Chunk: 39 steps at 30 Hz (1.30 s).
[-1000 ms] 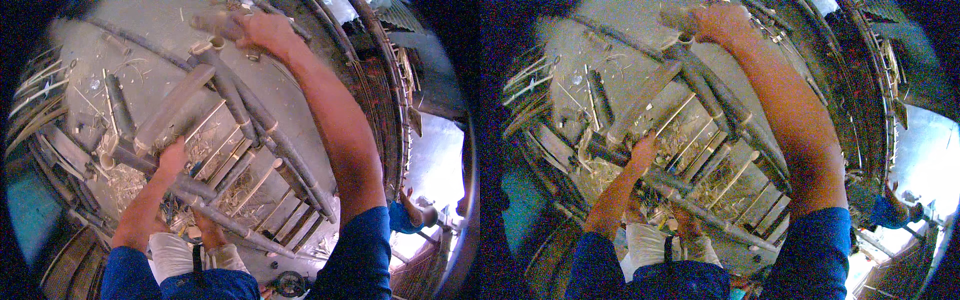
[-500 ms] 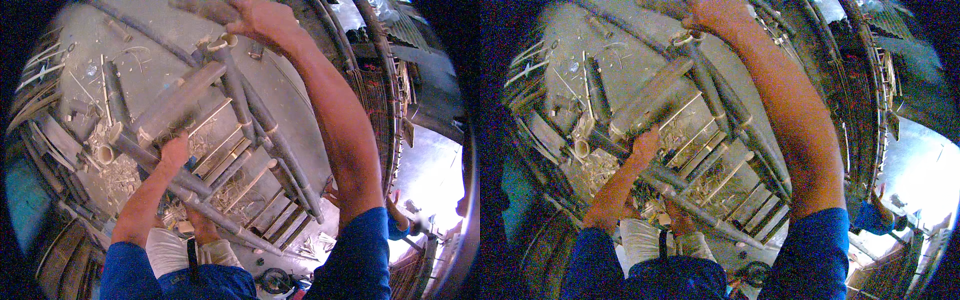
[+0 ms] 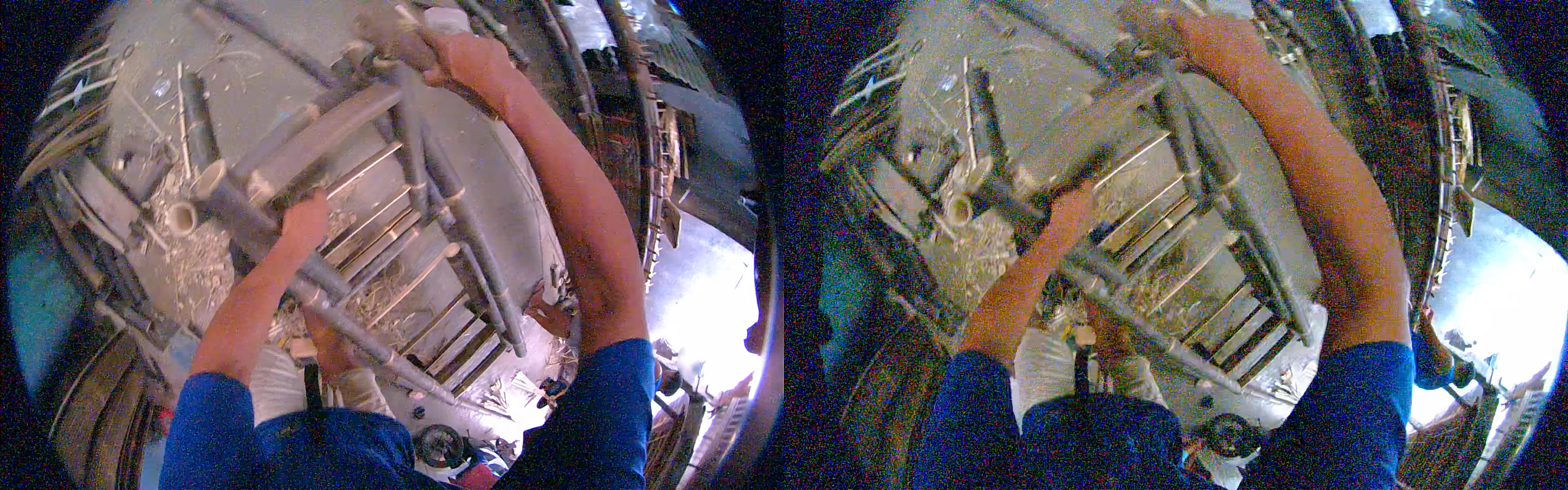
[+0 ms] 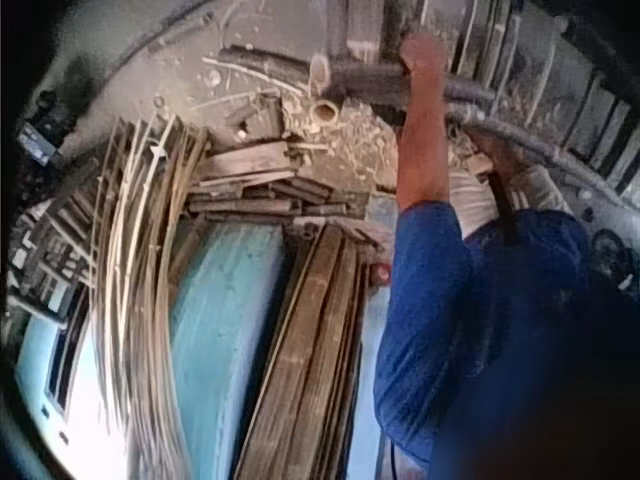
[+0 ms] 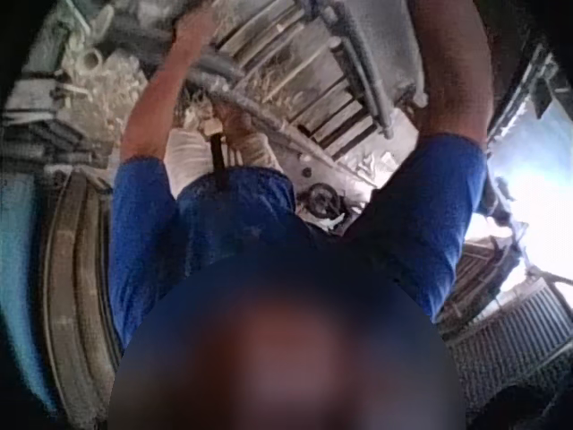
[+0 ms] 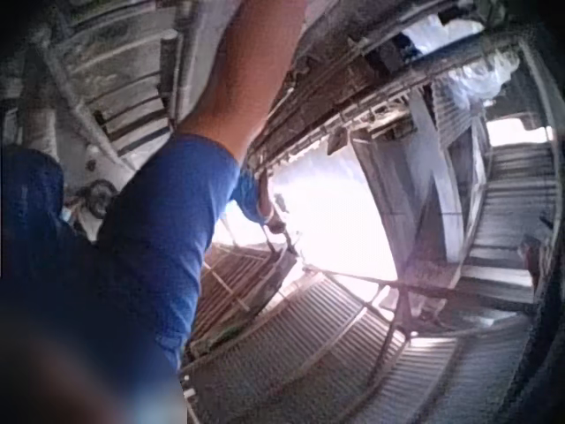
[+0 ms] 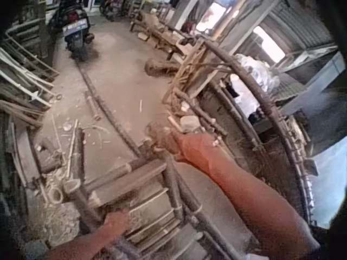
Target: The person assembles a bamboo frame by hand, fitting pre-cut bamboo poles into a ladder-like structure. They repeatedly align and insert pieces, then lift and reposition the frame to continue assembly.
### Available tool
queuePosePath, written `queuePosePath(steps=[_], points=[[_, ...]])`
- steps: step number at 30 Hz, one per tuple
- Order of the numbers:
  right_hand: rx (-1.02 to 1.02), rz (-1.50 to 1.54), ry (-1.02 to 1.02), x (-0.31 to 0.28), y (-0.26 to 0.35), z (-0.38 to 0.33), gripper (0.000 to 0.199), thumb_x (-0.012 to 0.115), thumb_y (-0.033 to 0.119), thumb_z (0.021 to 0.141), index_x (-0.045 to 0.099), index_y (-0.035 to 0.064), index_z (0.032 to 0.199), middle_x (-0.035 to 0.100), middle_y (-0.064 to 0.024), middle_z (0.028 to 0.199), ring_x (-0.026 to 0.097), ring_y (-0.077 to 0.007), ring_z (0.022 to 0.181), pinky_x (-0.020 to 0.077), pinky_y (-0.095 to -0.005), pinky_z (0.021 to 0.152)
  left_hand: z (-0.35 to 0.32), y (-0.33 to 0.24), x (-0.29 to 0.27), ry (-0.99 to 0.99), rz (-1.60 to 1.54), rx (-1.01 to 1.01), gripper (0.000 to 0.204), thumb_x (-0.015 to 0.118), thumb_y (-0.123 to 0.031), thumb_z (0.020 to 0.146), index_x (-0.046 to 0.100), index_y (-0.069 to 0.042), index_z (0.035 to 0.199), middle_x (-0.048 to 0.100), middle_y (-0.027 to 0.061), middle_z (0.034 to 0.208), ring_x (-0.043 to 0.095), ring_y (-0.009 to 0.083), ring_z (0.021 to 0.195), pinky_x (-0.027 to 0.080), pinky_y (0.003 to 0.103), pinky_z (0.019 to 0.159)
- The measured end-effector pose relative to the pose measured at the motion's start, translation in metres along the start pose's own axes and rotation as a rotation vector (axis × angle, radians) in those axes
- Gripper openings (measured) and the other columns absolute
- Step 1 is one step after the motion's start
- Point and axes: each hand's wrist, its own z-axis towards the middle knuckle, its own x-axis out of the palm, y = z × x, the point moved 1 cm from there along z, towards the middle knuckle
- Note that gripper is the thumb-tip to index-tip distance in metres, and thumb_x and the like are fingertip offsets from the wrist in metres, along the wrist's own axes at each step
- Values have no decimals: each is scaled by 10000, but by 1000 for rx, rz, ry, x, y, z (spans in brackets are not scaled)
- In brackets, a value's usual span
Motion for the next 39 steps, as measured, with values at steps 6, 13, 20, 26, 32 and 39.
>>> queuePosePath(steps=[6,13,20,26,32,39], points=[[-6,9,-56,28,-10,9,790,707,513,831,396,231,1500,707,-227,1077,686,-416,1010,547,-538,840,-33,-10,-29,-367,-75,225,494,691,-179,837,537,-2,1272,626,262,1104,621,399,1058,533,491,884],[32,-39,34,16,-2,13,832,712,516,829,345,271,1535,706,-232,1095,684,-421,1026,546,-542,854,-94,34,-64,-1099,-901,-576,659,833,-272,783,517,26,1279,505,215,1293,487,347,1223,357,452,1099],[-96,297,-207,-49,73,-17,835,713,512,833,385,162,1517,703,-247,1092,679,-447,1011,542,-523,854,-81,44,-66,-675,-1187,-440,713,880,-300,758,523,12,1291,685,146,1099,662,241,954,526,378,890],[-301,686,-473,-77,195,-36,820,707,516,826,417,155,1503,696,-273,1063,681,-444,990,543,-508,861,-85,39,-68,-698,-1236,-353,741,887,-313,749,515,-1,1309,689,153,1107,675,247,959,534,388,885],[-422,309,99,-93,219,-44,792,740,487,793,487,127,1451,703,-256,1056,707,-412,932,560,-496,803,-86,47,-55,-667,-1077,-423,810,889,-356,734,493,5,1342,684,200,1160,678,317,1038,522,422,932],[-335,625,-249,-101,216,-39,752,682,491,836,464,159,1474,715,-249,995,692,-450,908,557,-535,798,-84,46,-49,-695,-1105,-384,869,884,-358,732,453,20,1385,660,234,1215,661,334,1091,507,418,970]])
